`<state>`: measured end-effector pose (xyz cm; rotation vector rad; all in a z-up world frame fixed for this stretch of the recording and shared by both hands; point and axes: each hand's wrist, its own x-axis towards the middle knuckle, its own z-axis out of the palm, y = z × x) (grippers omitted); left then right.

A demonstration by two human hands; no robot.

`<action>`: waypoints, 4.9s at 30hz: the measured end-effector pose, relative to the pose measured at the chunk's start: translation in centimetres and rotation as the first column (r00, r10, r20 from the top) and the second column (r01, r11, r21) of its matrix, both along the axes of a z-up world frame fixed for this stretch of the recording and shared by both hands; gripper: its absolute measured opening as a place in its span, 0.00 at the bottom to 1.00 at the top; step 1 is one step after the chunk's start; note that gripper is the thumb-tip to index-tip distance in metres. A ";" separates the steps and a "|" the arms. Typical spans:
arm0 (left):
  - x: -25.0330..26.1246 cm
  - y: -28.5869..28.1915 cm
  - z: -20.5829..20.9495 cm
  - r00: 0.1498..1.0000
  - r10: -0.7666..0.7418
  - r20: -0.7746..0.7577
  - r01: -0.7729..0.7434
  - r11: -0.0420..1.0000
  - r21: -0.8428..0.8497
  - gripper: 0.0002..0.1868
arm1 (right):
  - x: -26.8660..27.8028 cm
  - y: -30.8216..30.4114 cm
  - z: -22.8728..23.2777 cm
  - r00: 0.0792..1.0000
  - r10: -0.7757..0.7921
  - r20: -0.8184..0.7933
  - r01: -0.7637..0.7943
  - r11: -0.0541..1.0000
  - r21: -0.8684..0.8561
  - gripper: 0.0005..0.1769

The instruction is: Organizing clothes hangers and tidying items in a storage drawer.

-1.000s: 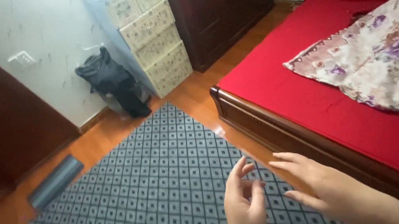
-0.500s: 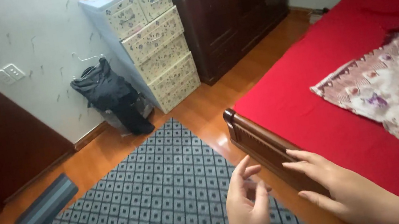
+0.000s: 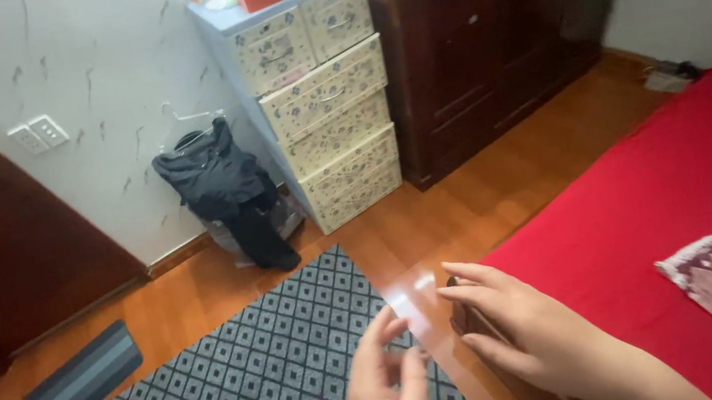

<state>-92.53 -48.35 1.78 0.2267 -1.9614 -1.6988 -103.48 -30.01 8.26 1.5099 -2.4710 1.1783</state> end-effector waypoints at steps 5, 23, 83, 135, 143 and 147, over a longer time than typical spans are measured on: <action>-5.4 -15.0 -7.2 0.964 0.231 0.133 -0.244 0.966 0.090 0.35 | -8.3 -10.2 -1.5 0.948 0.117 0.297 -0.128 0.992 0.016 0.31; -38.1 -36.1 2.0 0.999 0.032 0.041 -0.031 0.999 -0.017 0.22 | -39.0 -30.6 1.2 0.981 -0.186 0.059 0.182 0.981 0.064 0.31; -103.6 -73.6 10.8 0.989 0.140 -0.037 -0.142 0.894 -0.424 0.38 | -107.0 -70.6 5.9 0.796 0.131 0.591 0.126 0.919 -0.374 0.53; -119.1 -87.6 15.5 0.811 0.098 0.577 -0.163 0.985 0.062 0.12 | -108.6 -70.5 4.1 0.925 0.060 0.374 0.041 0.966 -0.256 0.37; -122.4 -87.0 12.8 0.748 0.404 0.527 0.005 0.790 -0.613 0.28 | -108.6 -70.4 4.1 0.938 0.059 0.342 0.033 0.966 -0.258 0.36; -122.2 -88.4 13.7 0.713 0.398 0.578 0.073 0.777 -0.625 0.18 | -108.7 -70.3 4.1 0.938 0.071 0.338 0.022 0.964 -0.266 0.36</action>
